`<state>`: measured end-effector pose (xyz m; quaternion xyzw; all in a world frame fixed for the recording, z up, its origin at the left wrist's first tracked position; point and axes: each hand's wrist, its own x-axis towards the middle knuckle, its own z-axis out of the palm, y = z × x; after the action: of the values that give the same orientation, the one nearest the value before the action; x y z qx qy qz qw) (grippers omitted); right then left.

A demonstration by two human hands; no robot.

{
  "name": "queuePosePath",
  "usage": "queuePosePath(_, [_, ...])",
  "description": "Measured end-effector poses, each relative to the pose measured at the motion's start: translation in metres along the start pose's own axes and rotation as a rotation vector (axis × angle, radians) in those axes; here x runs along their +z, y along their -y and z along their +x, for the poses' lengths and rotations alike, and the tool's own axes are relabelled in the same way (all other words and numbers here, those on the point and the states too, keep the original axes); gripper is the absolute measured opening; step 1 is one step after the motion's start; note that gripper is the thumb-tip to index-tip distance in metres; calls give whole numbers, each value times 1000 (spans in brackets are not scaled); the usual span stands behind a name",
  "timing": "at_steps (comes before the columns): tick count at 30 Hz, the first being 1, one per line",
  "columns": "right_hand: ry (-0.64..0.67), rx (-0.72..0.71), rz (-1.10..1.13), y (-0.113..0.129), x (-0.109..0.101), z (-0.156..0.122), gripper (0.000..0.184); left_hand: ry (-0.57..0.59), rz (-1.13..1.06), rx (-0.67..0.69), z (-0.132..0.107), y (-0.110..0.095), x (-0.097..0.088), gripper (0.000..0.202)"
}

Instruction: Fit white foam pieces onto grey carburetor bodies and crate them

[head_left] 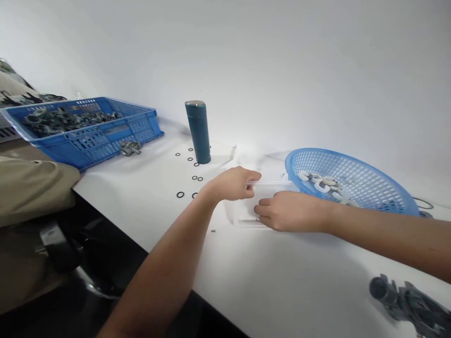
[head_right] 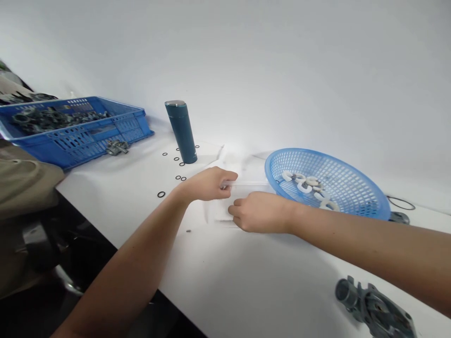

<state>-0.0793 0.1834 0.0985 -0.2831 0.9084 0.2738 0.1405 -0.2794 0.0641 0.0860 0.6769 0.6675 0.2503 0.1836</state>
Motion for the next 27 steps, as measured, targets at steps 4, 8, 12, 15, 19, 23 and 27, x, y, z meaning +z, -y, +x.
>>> queuePosePath(4, [18, -5, 7, -1, -1, 3, 25, 8, -2, -14, 0, 2, 0, 39])
queuePosePath(8, [13, 58, 48, 3, 3, 6, 26, 5, 1, -20, 0, 3, 0, 39])
queuePosePath(12, [-17, 165, 111, 4, 7, 12, 23, -7, 10, -19, -1, 2, 0, 39])
queuePosePath(15, [4, 193, 142, 0, 7, 17, 18, -13, 16, -16, -1, 2, 0, 39])
queuePosePath(19, [64, 195, 158, -5, 3, 18, 15, -15, 32, -16, -1, 2, 0, 40])
queuePosePath(23, [104, 203, 157, -3, -2, 14, 18, -8, 47, -24, -1, 2, -1, 41])
queuePosePath(27, [119, 221, 174, -1, -4, 10, 31, 2, 47, -40, -1, 2, -1, 40])
